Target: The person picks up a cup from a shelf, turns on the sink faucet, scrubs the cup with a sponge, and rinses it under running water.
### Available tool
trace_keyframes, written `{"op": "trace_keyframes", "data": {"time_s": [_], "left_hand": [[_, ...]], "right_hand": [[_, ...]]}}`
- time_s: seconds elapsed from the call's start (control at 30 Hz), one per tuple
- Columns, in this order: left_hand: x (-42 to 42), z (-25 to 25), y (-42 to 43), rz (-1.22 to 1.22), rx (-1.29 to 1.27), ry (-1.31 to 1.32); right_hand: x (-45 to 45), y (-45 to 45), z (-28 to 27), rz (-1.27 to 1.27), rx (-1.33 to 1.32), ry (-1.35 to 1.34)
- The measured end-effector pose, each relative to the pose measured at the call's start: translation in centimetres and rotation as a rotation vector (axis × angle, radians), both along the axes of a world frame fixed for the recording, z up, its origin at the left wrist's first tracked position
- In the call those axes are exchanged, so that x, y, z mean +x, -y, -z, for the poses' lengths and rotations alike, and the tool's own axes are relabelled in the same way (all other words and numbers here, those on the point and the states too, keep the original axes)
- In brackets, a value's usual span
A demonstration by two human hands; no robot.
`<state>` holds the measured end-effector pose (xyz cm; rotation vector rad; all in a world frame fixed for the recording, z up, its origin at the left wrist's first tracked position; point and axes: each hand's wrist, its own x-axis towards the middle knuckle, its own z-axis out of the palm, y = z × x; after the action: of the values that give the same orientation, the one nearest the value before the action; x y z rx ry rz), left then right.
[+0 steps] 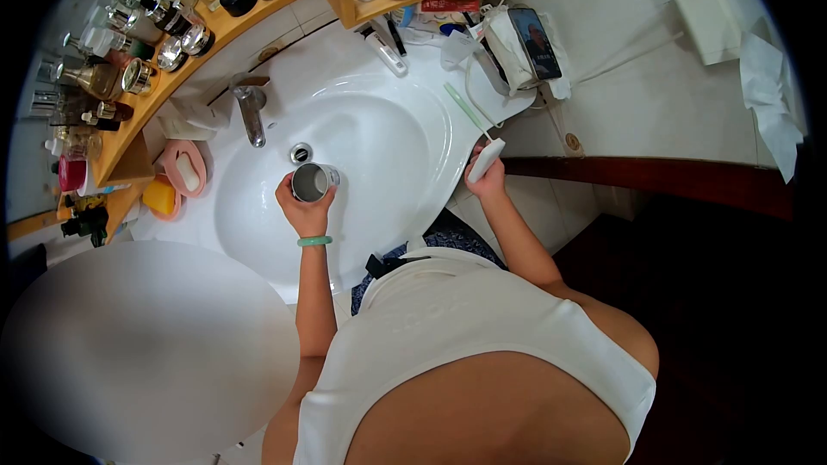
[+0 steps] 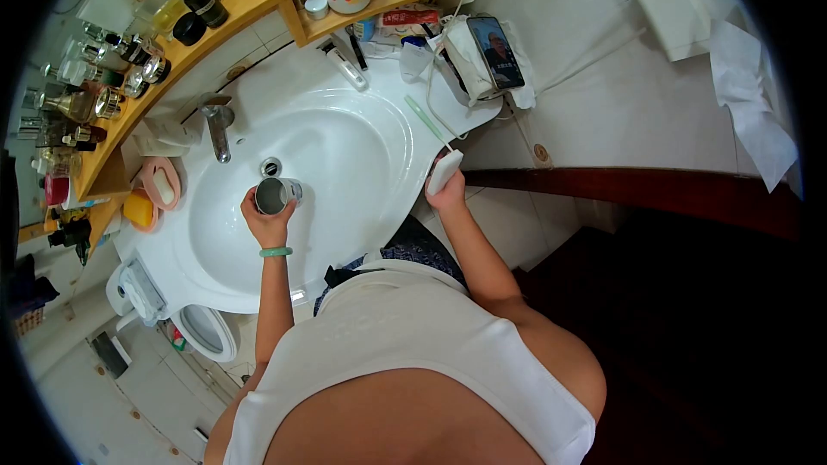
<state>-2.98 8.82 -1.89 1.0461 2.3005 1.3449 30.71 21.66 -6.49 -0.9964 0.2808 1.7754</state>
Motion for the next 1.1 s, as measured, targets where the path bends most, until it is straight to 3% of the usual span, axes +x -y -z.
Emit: {"op": "trace_keyframes", "data": {"time_s": [0.13, 0.23, 0.27, 0.3, 0.37, 0.53, 0.63, 0.7, 0.73, 0.8, 0.9, 1.03, 1.1], "left_hand": [[-0.2, -0.3, 0.1, 0.002, 0.016, -0.013], [-1.1, 1.8, 0.3, -0.023, 0.087, 0.014], [-1.5, 2.1, 0.4, -0.025, 0.088, -0.005], [-1.9, 2.5, 0.3, -0.026, 0.089, -0.023], [-2.7, 3.0, -0.1, -0.03, 0.142, 0.182], [-5.2, 4.6, -1.5, -0.087, 0.182, 0.252], [-5.9, 3.3, -2.4, -0.15, 0.157, 0.218], [-6.6, 2.7, -2.9, -0.171, 0.063, 0.259], [-6.9, 3.3, -2.9, -0.163, 0.09, 0.291], [-7.1, 3.4, -3.3, -0.169, 0.11, 0.223], [-7.5, 3.7, -3.5, -0.145, 0.09, 0.184], [-8.2, 4.5, -4.2, -0.097, 0.075, 0.232], [-8.3, 4.9, -4.3, -0.092, 0.034, 0.185]], "right_hand": [[1.1, 2.0, -0.4, -0.164, -0.058, -0.01], [-2.3, 2.3, -7.3, -0.338, -0.113, 0.062], [-5.8, 2.2, -10.6, -0.319, -0.101, 0.273], [-7.1, 1.7, -9.9, -0.347, -0.099, 0.259], [-10.1, -0.1, -8.4, -0.858, 0.298, 0.65], [-24.9, -4.9, -9.9, -1.174, 0.941, 0.902], [-31.9, -7.8, -10.1, -1.166, 1.037, 0.94], [-34.8, -9.0, -10.3, -1.165, 1.045, 0.819], [-35.4, -9.2, -10.4, -1.177, 1.052, 0.813], [-35.8, -9.6, -10.8, -1.12, 0.764, 0.649], [-36.9, -10.2, -11.7, -1.056, 0.883, 0.603], [-38.2, -10.0, -14.1, -1.05, 0.702, 0.585], [-37.7, -10.2, -13.9, -1.051, 0.773, 0.567]]}}
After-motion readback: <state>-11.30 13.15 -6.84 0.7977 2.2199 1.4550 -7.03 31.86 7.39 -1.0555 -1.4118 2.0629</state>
